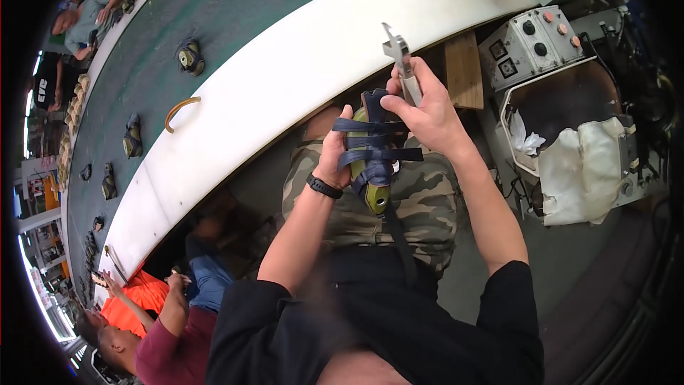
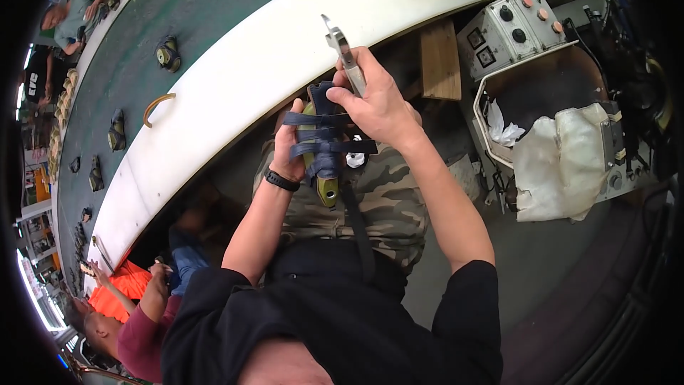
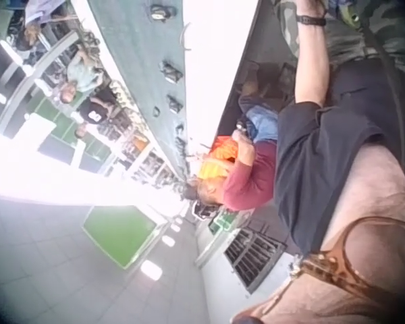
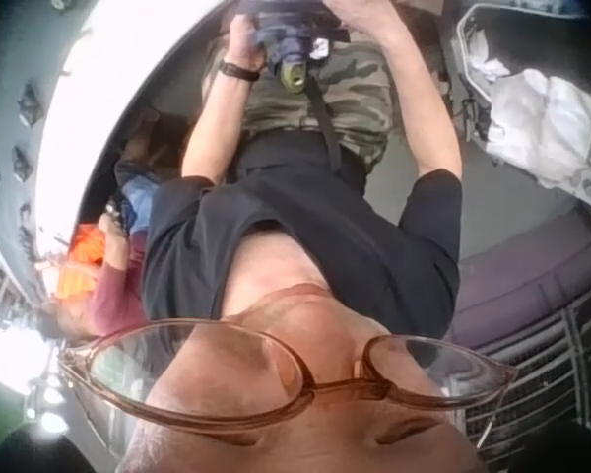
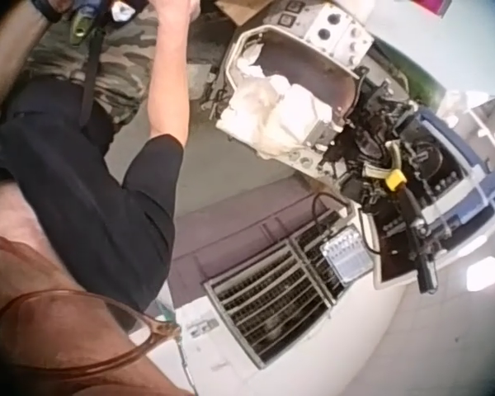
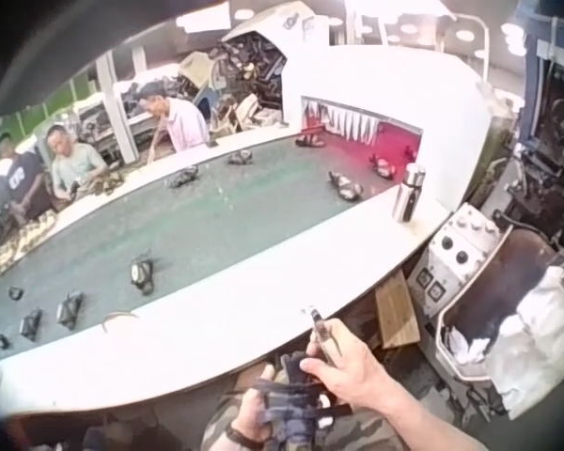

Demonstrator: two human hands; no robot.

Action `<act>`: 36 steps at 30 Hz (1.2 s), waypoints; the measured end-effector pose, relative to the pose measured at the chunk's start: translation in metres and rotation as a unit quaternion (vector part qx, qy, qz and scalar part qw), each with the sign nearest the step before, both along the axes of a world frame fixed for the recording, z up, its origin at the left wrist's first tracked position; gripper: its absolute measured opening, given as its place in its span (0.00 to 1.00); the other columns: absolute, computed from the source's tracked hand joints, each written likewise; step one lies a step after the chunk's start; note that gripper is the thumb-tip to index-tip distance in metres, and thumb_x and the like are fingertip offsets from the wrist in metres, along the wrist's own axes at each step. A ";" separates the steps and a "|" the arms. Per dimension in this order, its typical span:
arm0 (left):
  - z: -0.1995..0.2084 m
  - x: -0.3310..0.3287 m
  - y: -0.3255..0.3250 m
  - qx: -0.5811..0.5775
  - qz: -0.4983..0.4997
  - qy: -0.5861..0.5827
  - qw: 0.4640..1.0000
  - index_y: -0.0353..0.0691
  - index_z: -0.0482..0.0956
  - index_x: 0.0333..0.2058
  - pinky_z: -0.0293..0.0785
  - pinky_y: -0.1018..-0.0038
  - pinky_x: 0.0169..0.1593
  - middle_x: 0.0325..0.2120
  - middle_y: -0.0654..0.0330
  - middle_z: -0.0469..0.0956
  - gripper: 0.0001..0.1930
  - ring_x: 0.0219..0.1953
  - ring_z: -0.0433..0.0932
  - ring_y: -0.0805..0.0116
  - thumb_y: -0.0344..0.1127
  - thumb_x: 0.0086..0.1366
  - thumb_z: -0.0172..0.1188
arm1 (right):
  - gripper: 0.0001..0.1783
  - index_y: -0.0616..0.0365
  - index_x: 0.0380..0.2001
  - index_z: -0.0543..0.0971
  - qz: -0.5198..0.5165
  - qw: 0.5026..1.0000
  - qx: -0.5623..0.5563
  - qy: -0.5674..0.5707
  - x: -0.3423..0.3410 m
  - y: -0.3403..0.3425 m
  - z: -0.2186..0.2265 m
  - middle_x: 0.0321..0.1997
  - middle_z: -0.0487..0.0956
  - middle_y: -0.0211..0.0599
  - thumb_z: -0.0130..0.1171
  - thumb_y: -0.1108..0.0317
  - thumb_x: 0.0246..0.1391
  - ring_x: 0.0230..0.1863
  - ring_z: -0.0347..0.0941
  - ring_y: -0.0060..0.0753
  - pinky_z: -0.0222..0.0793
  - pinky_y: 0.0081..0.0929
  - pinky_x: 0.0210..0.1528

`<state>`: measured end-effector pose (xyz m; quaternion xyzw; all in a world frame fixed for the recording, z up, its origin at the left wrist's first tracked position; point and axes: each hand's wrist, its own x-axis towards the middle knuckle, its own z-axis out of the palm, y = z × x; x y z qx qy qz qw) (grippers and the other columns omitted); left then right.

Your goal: Assembling shoe components by stretching and securing the upper material onto a shoe last using pliers.

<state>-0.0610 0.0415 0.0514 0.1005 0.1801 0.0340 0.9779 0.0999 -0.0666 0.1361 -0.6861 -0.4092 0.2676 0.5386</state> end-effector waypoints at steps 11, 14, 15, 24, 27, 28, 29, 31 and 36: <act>-0.006 0.005 -0.013 0.043 0.018 0.000 0.999 0.41 0.62 0.67 0.80 0.60 0.52 0.49 0.46 0.78 0.31 0.46 0.82 0.53 0.57 0.76 0.41 | 0.21 0.60 0.47 0.69 -0.105 0.993 -0.041 0.047 -0.002 -0.006 -0.021 0.38 0.79 0.30 0.67 0.74 0.53 0.40 0.75 0.20 0.72 0.24 0.44; -0.001 0.005 -0.013 0.092 0.110 0.042 0.989 0.44 0.58 0.70 0.79 0.62 0.53 0.48 0.51 0.77 0.28 0.46 0.81 0.59 0.49 0.76 0.45 | 0.26 0.63 0.53 0.69 -0.157 0.986 -0.041 0.029 -0.012 -0.029 -0.028 0.47 0.79 0.38 0.69 0.72 0.53 0.45 0.77 0.28 0.75 0.29 0.50; -0.003 0.005 -0.011 0.094 0.119 0.044 0.988 0.44 0.58 0.70 0.79 0.62 0.53 0.48 0.51 0.77 0.28 0.46 0.81 0.59 0.49 0.76 0.45 | 0.32 0.65 0.52 0.69 -0.152 0.987 -0.048 0.019 -0.017 -0.042 -0.039 0.43 0.79 0.41 0.74 0.67 0.49 0.42 0.80 0.31 0.76 0.30 0.45; -0.013 0.031 -0.009 0.268 0.143 0.205 0.931 0.41 0.75 0.51 0.72 0.77 0.43 0.39 0.68 0.78 0.19 0.40 0.76 0.79 0.40 0.65 0.69 | 0.37 0.66 0.52 0.69 -0.104 0.987 -0.120 -0.030 -0.067 -0.075 -0.091 0.46 0.76 0.44 0.77 0.58 0.45 0.48 0.75 0.37 0.73 0.36 0.50; -0.015 0.034 -0.008 0.322 0.130 0.229 0.910 0.40 0.78 0.44 0.70 0.78 0.42 0.37 0.69 0.77 0.15 0.38 0.74 0.80 0.46 0.70 0.63 | 0.31 0.65 0.53 0.68 -0.088 0.994 -0.028 -0.063 -0.064 -0.079 -0.101 0.44 0.78 0.39 0.72 0.65 0.52 0.44 0.77 0.28 0.77 0.21 0.33; -0.027 0.036 -0.005 0.372 0.152 0.232 0.886 0.41 0.78 0.43 0.70 0.77 0.42 0.36 0.69 0.77 0.15 0.37 0.74 0.79 0.47 0.71 0.60 | 0.30 0.64 0.53 0.68 -0.086 0.995 -0.050 0.033 -0.064 -0.080 -0.101 0.44 0.78 0.38 0.70 0.64 0.54 0.42 0.78 0.26 0.77 0.21 0.32; -0.032 0.039 -0.003 0.419 0.174 0.234 0.860 0.41 0.78 0.42 0.70 0.76 0.42 0.35 0.68 0.78 0.16 0.36 0.74 0.78 0.49 0.72 0.57 | 0.29 0.64 0.54 0.67 -0.082 0.986 -0.073 0.128 -0.064 -0.079 -0.095 0.43 0.78 0.38 0.69 0.64 0.56 0.39 0.79 0.25 0.77 0.21 0.32; -0.041 0.043 0.000 0.397 0.173 0.219 0.874 0.41 0.78 0.41 0.72 0.73 0.44 0.34 0.66 0.79 0.16 0.37 0.76 0.74 0.49 0.73 0.54 | 0.27 0.64 0.52 0.67 -0.083 0.971 -0.103 0.197 -0.062 -0.077 -0.082 0.44 0.77 0.38 0.68 0.64 0.56 0.41 0.78 0.25 0.78 0.23 0.34; -0.029 0.056 -0.001 0.191 0.081 0.126 0.970 0.35 0.77 0.45 0.81 0.69 0.42 0.39 0.50 0.84 0.21 0.35 0.83 0.63 0.51 0.73 0.51 | 0.24 0.62 0.50 0.67 -0.076 0.955 -0.112 0.265 -0.060 -0.079 -0.076 0.43 0.76 0.36 0.66 0.64 0.57 0.39 0.78 0.23 0.79 0.21 0.30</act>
